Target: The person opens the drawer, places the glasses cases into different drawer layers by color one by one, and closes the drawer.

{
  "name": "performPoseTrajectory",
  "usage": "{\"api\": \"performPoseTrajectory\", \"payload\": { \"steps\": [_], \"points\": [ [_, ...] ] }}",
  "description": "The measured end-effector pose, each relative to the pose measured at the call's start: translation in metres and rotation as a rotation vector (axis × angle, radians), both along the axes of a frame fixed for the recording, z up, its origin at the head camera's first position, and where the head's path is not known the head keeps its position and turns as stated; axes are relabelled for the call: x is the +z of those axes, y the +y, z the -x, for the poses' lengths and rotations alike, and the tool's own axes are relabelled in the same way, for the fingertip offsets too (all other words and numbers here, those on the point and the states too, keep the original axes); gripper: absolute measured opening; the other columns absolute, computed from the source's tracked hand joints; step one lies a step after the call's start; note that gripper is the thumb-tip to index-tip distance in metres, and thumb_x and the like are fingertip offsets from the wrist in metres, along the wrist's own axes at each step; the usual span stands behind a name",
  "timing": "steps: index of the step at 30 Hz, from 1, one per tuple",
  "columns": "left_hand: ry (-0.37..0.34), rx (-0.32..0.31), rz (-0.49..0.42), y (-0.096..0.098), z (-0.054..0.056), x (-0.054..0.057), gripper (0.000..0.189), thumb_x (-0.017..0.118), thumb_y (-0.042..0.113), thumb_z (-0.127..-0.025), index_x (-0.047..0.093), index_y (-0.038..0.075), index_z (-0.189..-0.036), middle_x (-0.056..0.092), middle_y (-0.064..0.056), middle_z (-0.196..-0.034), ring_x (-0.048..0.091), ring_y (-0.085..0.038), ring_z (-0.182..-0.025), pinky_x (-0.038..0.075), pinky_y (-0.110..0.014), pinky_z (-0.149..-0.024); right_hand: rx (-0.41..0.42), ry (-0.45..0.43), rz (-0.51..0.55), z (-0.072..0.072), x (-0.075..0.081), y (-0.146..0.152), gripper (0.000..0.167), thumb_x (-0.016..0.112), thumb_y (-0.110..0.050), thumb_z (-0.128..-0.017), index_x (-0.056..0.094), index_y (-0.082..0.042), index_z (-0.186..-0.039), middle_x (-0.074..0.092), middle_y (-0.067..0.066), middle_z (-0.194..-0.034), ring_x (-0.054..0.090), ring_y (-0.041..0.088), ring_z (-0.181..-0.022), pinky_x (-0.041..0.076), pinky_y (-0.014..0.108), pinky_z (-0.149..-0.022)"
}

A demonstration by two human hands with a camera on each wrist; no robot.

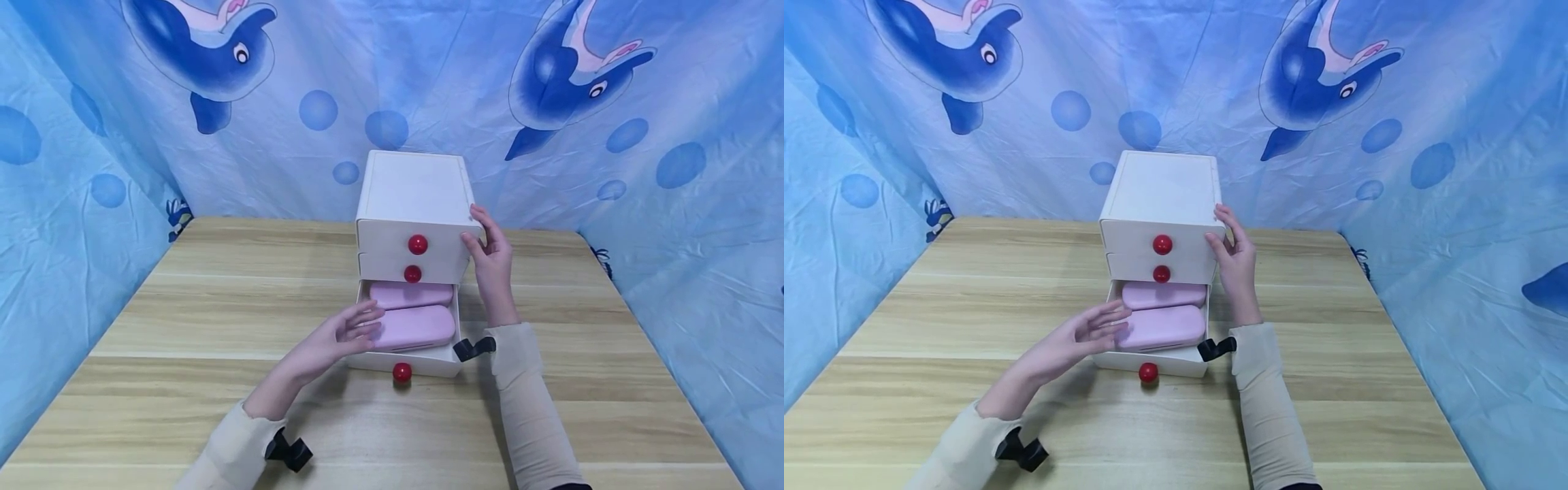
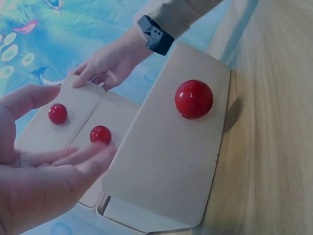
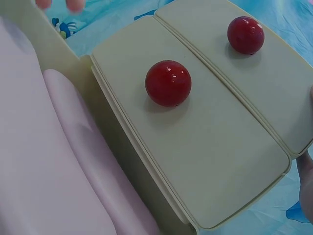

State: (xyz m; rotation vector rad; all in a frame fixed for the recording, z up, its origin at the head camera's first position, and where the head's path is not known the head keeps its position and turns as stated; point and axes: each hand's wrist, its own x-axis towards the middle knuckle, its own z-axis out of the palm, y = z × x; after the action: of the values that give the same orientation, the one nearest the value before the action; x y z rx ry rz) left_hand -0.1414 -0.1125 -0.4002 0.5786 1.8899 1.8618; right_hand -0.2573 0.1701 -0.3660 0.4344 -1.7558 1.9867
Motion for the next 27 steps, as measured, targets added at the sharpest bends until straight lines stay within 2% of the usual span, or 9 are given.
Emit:
{"api": "performPoseTrajectory", "payload": {
  "steps": [4, 6, 9, 12, 15, 17, 20, 24, 27],
  "points": [
    [-0.014, -0.07, -0.015, -0.004, -0.002, -0.001, 0.066, 0.055, 0.006, -0.095, 0.022, 0.0, -0.152, 0.034, -0.022, -0.153, 0.038, -0.041, -0.138, 0.038, -0.04, -0.113, -0.012, -0.005, -0.017, 0.0, 0.0, 0.0, 0.044, 0.064, -0.009, -0.093, 0.054, -0.004, -0.136, 0.049, 0.004, -0.146, 0.034, 0.009, -0.143, 0.036, 0.028, -0.115],
    [-0.049, -0.102, -0.042, -0.006, -0.002, -0.002, 0.062, 0.053, 0.007, -0.097, 0.025, 0.001, -0.151, 0.037, -0.022, -0.152, 0.042, -0.039, -0.137, 0.039, -0.038, -0.112, -0.013, 0.0, -0.023, 0.0, 0.0, 0.0, 0.042, 0.064, -0.009, -0.093, 0.055, -0.004, -0.134, 0.05, 0.004, -0.145, 0.034, 0.009, -0.143, 0.036, 0.029, -0.115],
    [-0.133, -0.156, -0.132, -0.01, -0.002, -0.003, 0.057, 0.051, 0.007, -0.098, 0.029, 0.0, -0.15, 0.042, -0.021, -0.149, 0.048, -0.033, -0.133, 0.043, -0.037, -0.109, -0.012, 0.011, -0.028, 0.0, 0.0, 0.0, 0.038, 0.064, -0.009, -0.093, 0.058, -0.003, -0.13, 0.051, 0.003, -0.143, 0.036, 0.01, -0.142, 0.038, 0.029, -0.114],
    [-0.208, -0.252, -0.237, -0.016, -0.002, -0.007, 0.05, 0.047, 0.005, -0.099, 0.033, -0.004, -0.146, 0.047, -0.021, -0.145, 0.054, -0.028, -0.129, 0.045, -0.041, -0.106, -0.007, 0.017, -0.023, 0.0, 0.0, -0.001, 0.036, 0.064, -0.008, -0.093, 0.059, -0.002, -0.128, 0.052, 0.002, -0.142, 0.037, 0.011, -0.142, 0.04, 0.027, -0.112],
    [-0.28, -0.368, -0.29, -0.022, -0.002, -0.011, 0.043, 0.041, 0.004, -0.101, 0.037, -0.009, -0.142, 0.052, -0.02, -0.141, 0.056, -0.027, -0.126, 0.044, -0.046, -0.107, 0.0, 0.021, -0.012, -0.001, 0.001, -0.002, 0.035, 0.063, -0.006, -0.092, 0.058, 0.0, -0.127, 0.052, 0.002, -0.142, 0.038, 0.011, -0.141, 0.041, 0.025, -0.11],
    [-0.323, -0.435, -0.292, -0.025, -0.002, -0.014, 0.042, 0.038, 0.005, -0.102, 0.037, -0.011, -0.141, 0.053, -0.019, -0.14, 0.056, -0.028, -0.127, 0.043, -0.05, -0.107, 0.001, 0.021, -0.01, -0.001, 0.001, -0.002, 0.035, 0.063, -0.005, -0.092, 0.058, 0.001, -0.127, 0.051, 0.002, -0.143, 0.037, 0.01, -0.141, 0.041, 0.026, -0.111],
    [-0.365, -0.503, -0.267, -0.025, -0.004, -0.021, 0.044, 0.036, 0.008, -0.103, 0.033, -0.014, -0.141, 0.051, -0.021, -0.142, 0.054, -0.03, -0.129, 0.041, -0.053, -0.108, -0.003, 0.022, -0.013, -0.001, 0.001, -0.002, 0.035, 0.063, -0.006, -0.093, 0.058, 0.001, -0.127, 0.051, 0.002, -0.142, 0.037, 0.01, -0.141, 0.041, 0.026, -0.111],
    [-0.407, -0.53, -0.214, -0.02, -0.008, -0.03, 0.049, 0.037, 0.013, -0.104, 0.028, -0.015, -0.143, 0.046, -0.026, -0.144, 0.051, -0.034, -0.131, 0.041, -0.054, -0.107, -0.004, 0.023, -0.007, -0.001, 0.002, -0.002, 0.032, 0.064, -0.007, -0.092, 0.06, -0.003, -0.124, 0.052, 0.001, -0.142, 0.038, 0.01, -0.141, 0.042, 0.025, -0.11],
    [-0.452, -0.509, -0.172, -0.014, -0.01, -0.036, 0.053, 0.039, 0.016, -0.104, 0.025, -0.014, -0.144, 0.044, -0.029, -0.144, 0.052, -0.034, -0.13, 0.043, -0.052, -0.106, -0.001, 0.024, 0.0, 0.0, 0.001, -0.002, 0.029, 0.064, -0.007, -0.092, 0.062, -0.007, -0.122, 0.052, 0.001, -0.141, 0.038, 0.011, -0.141, 0.042, 0.024, -0.109]
  ]
}}
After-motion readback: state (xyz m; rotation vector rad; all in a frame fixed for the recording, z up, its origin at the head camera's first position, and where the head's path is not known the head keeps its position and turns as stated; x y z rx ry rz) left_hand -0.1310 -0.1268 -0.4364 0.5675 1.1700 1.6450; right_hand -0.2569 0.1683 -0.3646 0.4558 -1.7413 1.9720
